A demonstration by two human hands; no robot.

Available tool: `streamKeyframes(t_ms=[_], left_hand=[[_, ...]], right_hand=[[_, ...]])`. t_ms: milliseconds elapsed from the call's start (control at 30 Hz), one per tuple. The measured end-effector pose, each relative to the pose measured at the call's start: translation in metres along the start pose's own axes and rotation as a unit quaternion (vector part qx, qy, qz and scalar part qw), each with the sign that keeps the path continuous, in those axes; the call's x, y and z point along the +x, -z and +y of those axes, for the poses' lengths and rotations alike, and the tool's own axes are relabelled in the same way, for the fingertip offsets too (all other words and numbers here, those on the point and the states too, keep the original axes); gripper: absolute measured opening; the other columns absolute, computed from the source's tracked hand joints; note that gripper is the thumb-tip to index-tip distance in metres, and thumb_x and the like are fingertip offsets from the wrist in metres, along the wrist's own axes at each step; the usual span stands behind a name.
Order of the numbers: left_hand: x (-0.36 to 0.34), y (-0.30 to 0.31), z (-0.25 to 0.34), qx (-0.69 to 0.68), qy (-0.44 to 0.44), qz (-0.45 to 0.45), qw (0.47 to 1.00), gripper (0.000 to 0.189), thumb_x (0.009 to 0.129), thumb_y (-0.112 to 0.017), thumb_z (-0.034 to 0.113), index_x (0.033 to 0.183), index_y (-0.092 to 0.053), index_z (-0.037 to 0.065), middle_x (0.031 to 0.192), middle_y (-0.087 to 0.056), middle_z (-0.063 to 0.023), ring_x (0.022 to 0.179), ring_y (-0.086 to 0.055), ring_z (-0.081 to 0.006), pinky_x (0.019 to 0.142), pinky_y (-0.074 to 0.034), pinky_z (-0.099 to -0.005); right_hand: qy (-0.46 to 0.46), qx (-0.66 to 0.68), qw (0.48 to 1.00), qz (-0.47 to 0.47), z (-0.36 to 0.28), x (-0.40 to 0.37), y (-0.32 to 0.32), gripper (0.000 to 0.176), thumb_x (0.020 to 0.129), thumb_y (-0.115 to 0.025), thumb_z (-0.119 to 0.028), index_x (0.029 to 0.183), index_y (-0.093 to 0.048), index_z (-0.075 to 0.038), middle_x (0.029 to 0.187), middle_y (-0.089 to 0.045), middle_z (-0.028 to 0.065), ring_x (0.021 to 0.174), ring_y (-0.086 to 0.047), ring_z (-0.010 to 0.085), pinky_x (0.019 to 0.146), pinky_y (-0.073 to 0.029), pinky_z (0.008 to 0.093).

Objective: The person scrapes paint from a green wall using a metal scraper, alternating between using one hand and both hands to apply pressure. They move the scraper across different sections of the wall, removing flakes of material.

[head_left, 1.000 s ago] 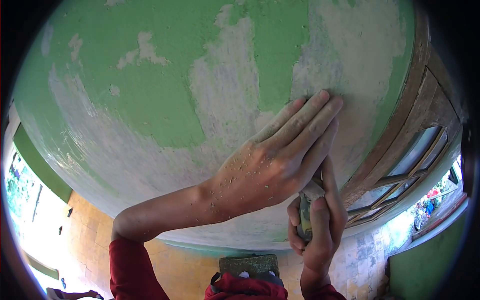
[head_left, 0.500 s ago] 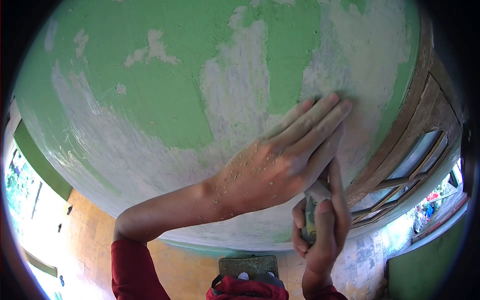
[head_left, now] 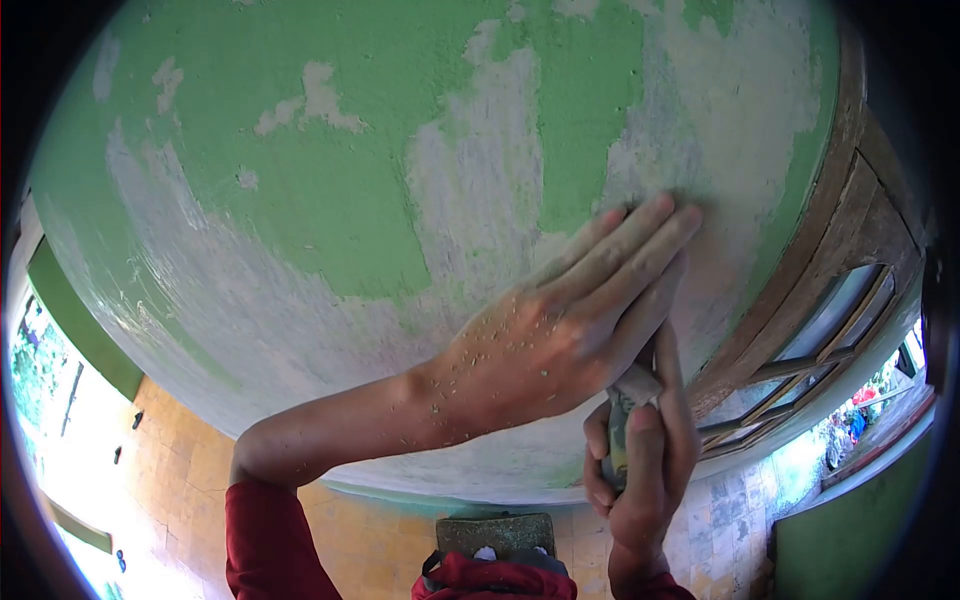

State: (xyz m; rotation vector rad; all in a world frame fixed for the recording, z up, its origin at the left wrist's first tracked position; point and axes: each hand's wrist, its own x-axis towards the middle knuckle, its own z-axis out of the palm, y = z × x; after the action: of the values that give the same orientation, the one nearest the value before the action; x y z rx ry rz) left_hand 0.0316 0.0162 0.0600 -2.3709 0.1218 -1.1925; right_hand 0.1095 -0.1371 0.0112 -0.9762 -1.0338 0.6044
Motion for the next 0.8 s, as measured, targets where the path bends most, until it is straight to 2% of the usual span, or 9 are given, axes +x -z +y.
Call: streamKeyframes(t_ms=[133,267,367,433,567,633,800], left_hand=[[0.004,0.000,-0.002,-0.003,-0.006,0.007,1.000,0.041,0.089,-0.062,0.009,0.121,-0.063,-0.015,0.149,-0.049,-0.0276,0.142,-0.048,-0.0390,0.119,-0.042,-0.0473],[0.007,0.003,0.000,-0.037,0.015,0.001,0.999,0.040,0.089,-0.062,0.009,0.121,-0.063,-0.014,0.149,-0.049,-0.0271,0.142,-0.047,-0.0386,0.119,-0.042,-0.0470],[0.014,0.006,-0.005,-0.018,0.017,0.019,1.000,0.041,0.088,-0.063,0.009,0.122,-0.063,-0.014,0.149,-0.049,-0.0268,0.142,-0.047,-0.0386,0.119,-0.042,-0.0472],[0.006,0.002,0.000,-0.025,0.009,0.007,1.000,0.042,0.089,-0.063,0.009,0.123,-0.062,-0.015,0.151,-0.047,-0.0272,0.143,-0.046,-0.0387,0.119,-0.042,-0.0478],[0.010,0.004,-0.004,-0.006,-0.002,0.008,1.000,0.042,0.090,-0.061,0.009,0.125,-0.061,-0.015,0.152,-0.046,-0.0280,0.144,-0.045,-0.0387,0.119,-0.041,-0.0486],[0.018,0.011,-0.008,-0.012,0.009,0.012,1.000,0.044,0.090,-0.060,0.009,0.126,-0.061,-0.015,0.152,-0.046,-0.0282,0.144,-0.045,-0.0384,0.119,-0.041,-0.0485],[0.009,0.002,-0.004,-0.021,0.008,0.020,1.000,0.046,0.088,-0.061,0.009,0.127,-0.060,-0.016,0.151,-0.047,-0.0287,0.142,-0.047,-0.0388,0.120,-0.040,-0.0478]], right_hand=[[-0.004,-0.005,1.000,0.011,0.001,-0.001,-0.003,0.061,0.103,-0.031,-0.011,0.158,-0.019,0.012,0.097,-0.065,0.0136,0.051,-0.041,0.0041,0.042,-0.031,0.0208],[0.014,0.010,1.000,-0.017,0.001,0.003,0.000,0.060,0.104,-0.030,-0.012,0.159,-0.020,0.011,0.098,-0.065,0.0137,0.051,-0.041,0.0041,0.042,-0.032,0.0208],[-0.020,0.010,1.000,-0.022,-0.008,0.010,0.000,0.060,0.104,-0.030,-0.013,0.159,-0.020,0.010,0.096,-0.065,0.0132,0.050,-0.041,0.0040,0.041,-0.031,0.0210],[0.031,-0.009,0.999,-0.004,0.000,0.002,-0.003,0.060,0.105,-0.030,-0.014,0.159,-0.020,0.010,0.093,-0.065,0.0120,0.050,-0.040,0.0040,0.041,-0.031,0.0212],[0.015,-0.001,1.000,-0.010,-0.005,0.007,0.001,0.060,0.104,-0.030,-0.013,0.159,-0.021,0.010,0.095,-0.065,0.0126,0.050,-0.040,0.0038,0.040,-0.030,0.0206],[-0.018,0.007,1.000,-0.013,-0.014,0.013,-0.001,0.060,0.103,-0.031,-0.012,0.158,-0.023,0.010,0.103,-0.066,0.0148,0.050,-0.040,0.0037,0.040,-0.030,0.0197],[-0.009,-0.005,1.000,0.012,-0.013,0.005,-0.004,0.061,0.102,-0.031,-0.012,0.158,-0.022,0.010,0.099,-0.066,0.0143,0.049,-0.039,0.0034,0.039,-0.030,0.0194]])
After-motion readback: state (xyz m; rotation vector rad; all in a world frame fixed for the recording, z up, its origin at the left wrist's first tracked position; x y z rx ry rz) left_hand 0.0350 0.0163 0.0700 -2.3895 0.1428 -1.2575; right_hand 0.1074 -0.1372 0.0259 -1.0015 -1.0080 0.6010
